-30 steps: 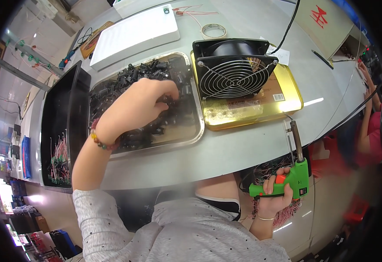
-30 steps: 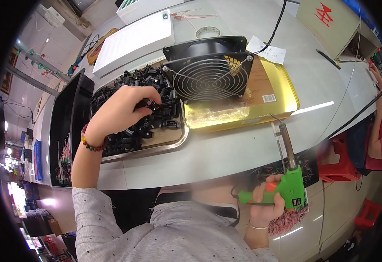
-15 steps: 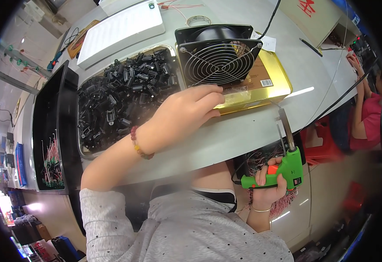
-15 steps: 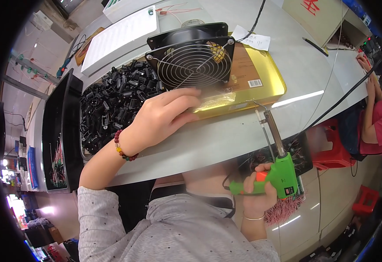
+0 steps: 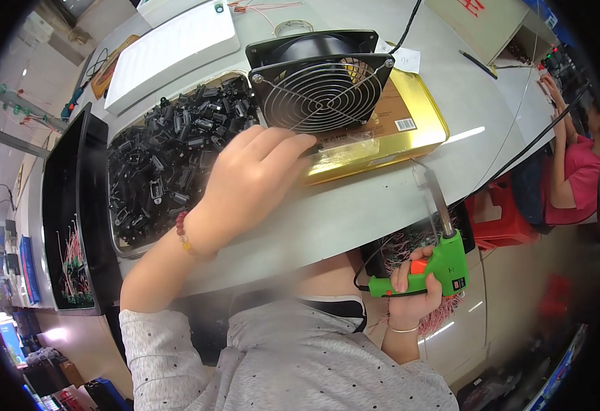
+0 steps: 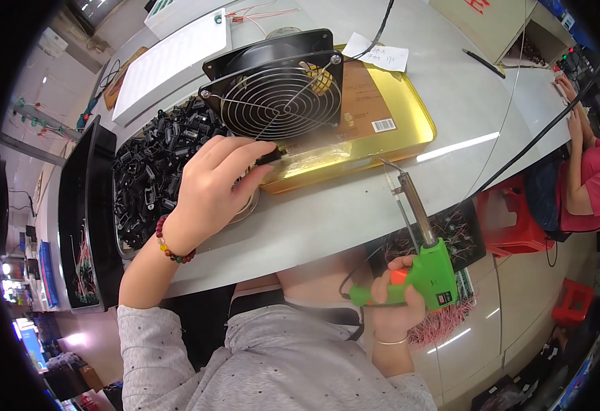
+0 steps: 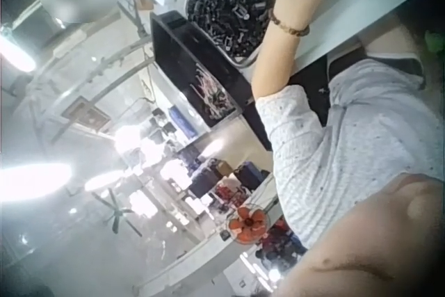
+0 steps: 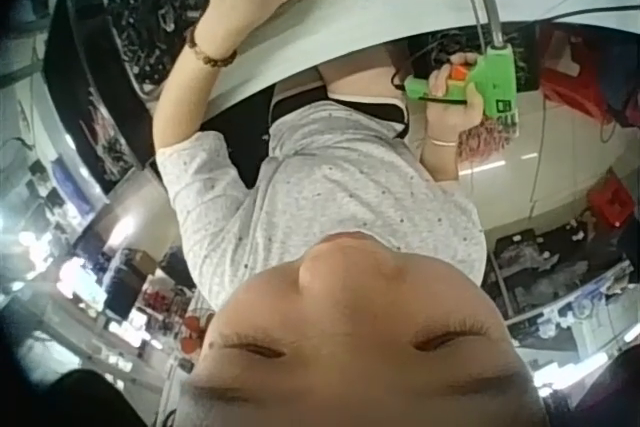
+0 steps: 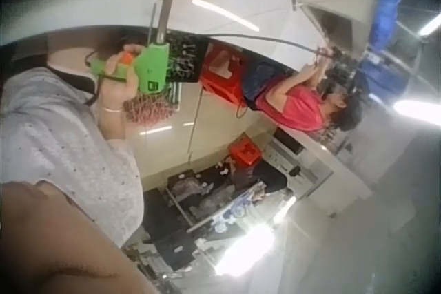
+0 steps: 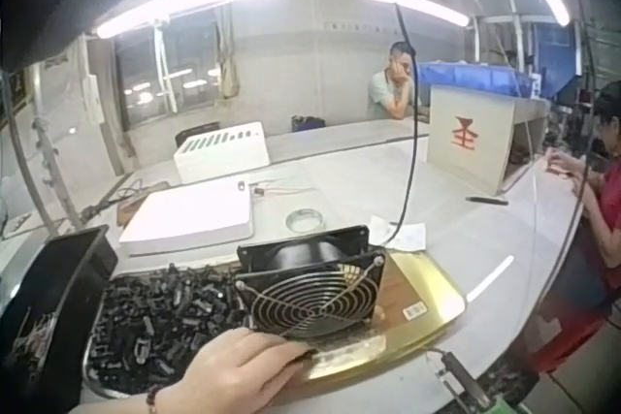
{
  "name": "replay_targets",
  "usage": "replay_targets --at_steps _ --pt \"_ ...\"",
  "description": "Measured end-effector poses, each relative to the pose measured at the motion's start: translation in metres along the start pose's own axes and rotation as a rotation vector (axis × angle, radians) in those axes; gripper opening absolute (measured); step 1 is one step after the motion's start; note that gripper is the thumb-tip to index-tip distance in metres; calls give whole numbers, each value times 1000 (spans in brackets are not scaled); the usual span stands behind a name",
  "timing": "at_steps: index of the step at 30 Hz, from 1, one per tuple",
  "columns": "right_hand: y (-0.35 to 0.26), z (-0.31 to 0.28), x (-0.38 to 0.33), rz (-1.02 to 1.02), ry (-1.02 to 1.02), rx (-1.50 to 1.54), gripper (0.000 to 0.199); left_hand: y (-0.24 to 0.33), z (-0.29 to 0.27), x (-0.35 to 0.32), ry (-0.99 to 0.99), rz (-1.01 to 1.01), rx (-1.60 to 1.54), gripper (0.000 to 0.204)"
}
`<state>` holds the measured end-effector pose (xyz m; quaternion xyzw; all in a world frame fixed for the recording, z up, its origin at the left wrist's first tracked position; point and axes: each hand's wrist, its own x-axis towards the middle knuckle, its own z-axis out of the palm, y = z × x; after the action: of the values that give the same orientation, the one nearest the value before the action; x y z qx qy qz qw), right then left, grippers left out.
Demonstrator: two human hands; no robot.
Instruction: The person solders electronic components onto green circuit boards using a handheld soldering gun at a workbench.
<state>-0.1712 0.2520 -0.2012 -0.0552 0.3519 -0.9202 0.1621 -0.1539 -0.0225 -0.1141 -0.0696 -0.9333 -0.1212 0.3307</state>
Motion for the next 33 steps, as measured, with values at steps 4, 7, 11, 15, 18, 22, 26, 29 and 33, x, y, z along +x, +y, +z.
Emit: replay_targets --at_steps 4,7,11,15,18,22,26,29,33 --pt "-1 1 1 -2 19 -18 37 -1 -6 -1 -122 45 53 18" --pt "-1 -1 1 5 22 -21 37 0 -12 5 -172 -27 -127 18" --pt "0 -1 0 8 33 -16 37 -11 -14 6 -143 40 -112 22" --pt "-2 3 0 47 160 -23 43 -11 -17 12 -333 48 -94 21" --pt "-2 5 0 52 157 -27 43 -11 -15 12 -307 54 -95 17" --pt "0 3 1 17 -9 -34 38 -6 -8 8 -248 -65 -109 14" --pt "0 2 1 22 -7 -32 38 0 -6 4 -209 -168 -115 14" --pt "0 3 1 18 8 -34 37 -1 -4 3 -144 -187 -88 13" --pt "-1 6 1 58 155 -52 44 2 -2 3 -162 -226 -96 12"
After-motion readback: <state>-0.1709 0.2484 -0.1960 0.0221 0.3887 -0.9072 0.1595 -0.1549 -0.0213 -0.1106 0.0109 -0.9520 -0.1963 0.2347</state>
